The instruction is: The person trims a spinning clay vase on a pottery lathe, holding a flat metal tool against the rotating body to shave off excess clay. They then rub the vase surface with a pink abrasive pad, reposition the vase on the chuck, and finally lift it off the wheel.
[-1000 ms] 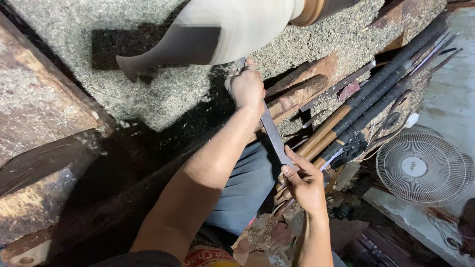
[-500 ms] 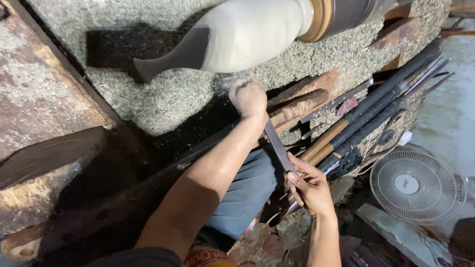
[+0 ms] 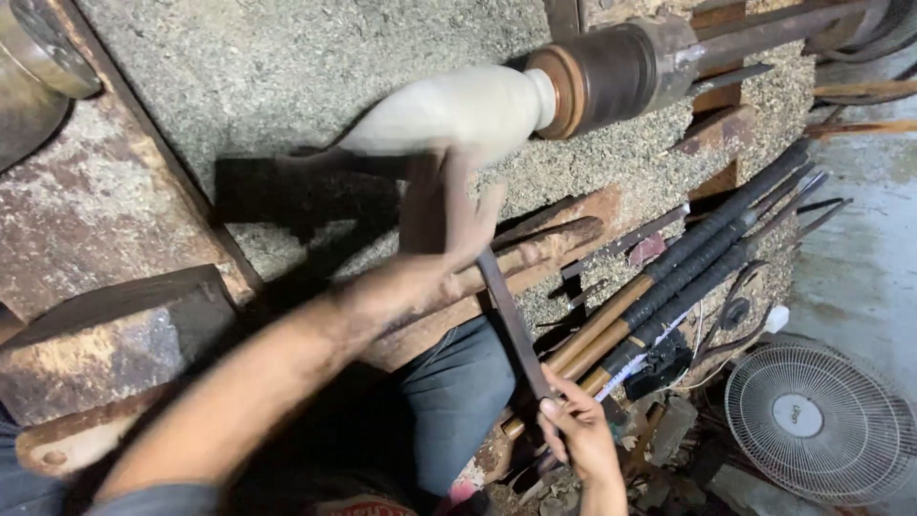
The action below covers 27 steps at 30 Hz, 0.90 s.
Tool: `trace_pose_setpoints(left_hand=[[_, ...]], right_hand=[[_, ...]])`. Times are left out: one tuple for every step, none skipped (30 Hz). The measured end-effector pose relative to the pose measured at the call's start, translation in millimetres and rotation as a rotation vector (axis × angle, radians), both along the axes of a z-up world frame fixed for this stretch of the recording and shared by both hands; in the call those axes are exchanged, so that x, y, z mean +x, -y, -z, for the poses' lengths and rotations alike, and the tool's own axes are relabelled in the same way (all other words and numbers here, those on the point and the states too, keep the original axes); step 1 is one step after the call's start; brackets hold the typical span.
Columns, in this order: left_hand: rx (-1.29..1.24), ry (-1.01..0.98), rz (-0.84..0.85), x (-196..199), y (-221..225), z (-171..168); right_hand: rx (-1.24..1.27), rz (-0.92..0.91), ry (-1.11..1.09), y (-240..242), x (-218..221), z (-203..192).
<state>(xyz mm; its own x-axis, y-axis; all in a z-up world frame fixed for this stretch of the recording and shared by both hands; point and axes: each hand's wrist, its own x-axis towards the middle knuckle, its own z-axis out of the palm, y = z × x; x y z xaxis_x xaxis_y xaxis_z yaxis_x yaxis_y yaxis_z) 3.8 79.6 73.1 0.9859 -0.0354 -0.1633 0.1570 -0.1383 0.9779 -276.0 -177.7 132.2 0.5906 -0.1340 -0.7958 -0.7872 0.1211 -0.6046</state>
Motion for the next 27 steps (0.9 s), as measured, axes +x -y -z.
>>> trace_pose_setpoints(left_hand=[[0.337,0.225,0.049,33,2,3],[0.67,0.452,0.089,67,5,5],[0.669,0.454,0.086,87,11,10],[0.687,0.389,0.243,110,18,16],[0.702,0.322,0.4,134,25,21],[0.705,0.321,0.395,139,28,24],[0.788,0.237,0.552,145,30,26],[0.869,0.151,0.71,152,33,29],[0.871,0.152,0.707,154,31,27],[0.859,0.148,0.709,152,29,27],[0.847,0.144,0.71,150,27,27],[0.846,0.139,0.713,147,22,22],[0.843,0.089,0.722,143,16,16],[0.844,0.039,0.724,140,9,10],[0.846,0.036,0.721,138,5,12],[0.869,0.061,0.712,135,1,14],[0.892,0.087,0.703,132,-3,17],[0.891,0.085,0.699,129,-7,20],[0.9,0.093,0.688,125,-12,22],[0.91,0.101,0.677,123,-16,24],[0.91,0.1,0.674,117,-22,28],[0.88,0.155,0.629,112,-29,32],[0.848,0.211,0.585,107,-36,35],[0.851,0.214,0.585,97,-43,42],[0.86,0.243,0.572,89,-51,49],[0.868,0.273,0.563,80,-58,56],[0.87,0.278,0.567,53,-67,37]], right_hand=[[-0.059,-0.012,0.027,-4,-9,4],[-0.122,-0.029,0.056,-5,-15,7],[-0.125,-0.031,0.059,-7,-19,9],[-0.127,-0.045,0.081,-10,-22,12],[-0.13,-0.059,0.104,-13,-24,15],[-0.128,-0.063,0.106,-18,-26,14],[-0.153,-0.054,0.071,-22,-27,15],[-0.178,-0.041,0.038,-28,-27,15],[-0.177,-0.043,0.04,-30,-24,16],[-0.15,-0.007,0.061,-33,-26,16],[-0.124,0.028,0.083,-36,-27,17],[-0.123,0.028,0.078,-36,-27,16],[-0.126,0.018,0.09,-36,-28,15],[-0.127,0.003,0.108,-37,-26,16],[-0.124,-0.001,0.108,-35,-27,18],[-0.169,-0.023,0.101,-33,-28,20],[-0.214,-0.045,0.094,-32,-30,21],[-0.214,-0.048,0.094,-33,-29,20],[-0.216,-0.051,0.097,-35,-27,19],[-0.218,-0.052,0.1,-36,-25,18],[-0.217,-0.055,0.1,-35,-26,18],[-0.262,-0.063,0.097,-35,-27,20],[-0.307,-0.071,0.095,-36,-29,22],[-0.306,-0.069,0.098,-36,-31,24],[-0.338,-0.075,0.117,-36,-33,26],[-0.37,-0.076,0.136,-37,-36,28],[-0.37,-0.071,0.138,-42,-35,27]])
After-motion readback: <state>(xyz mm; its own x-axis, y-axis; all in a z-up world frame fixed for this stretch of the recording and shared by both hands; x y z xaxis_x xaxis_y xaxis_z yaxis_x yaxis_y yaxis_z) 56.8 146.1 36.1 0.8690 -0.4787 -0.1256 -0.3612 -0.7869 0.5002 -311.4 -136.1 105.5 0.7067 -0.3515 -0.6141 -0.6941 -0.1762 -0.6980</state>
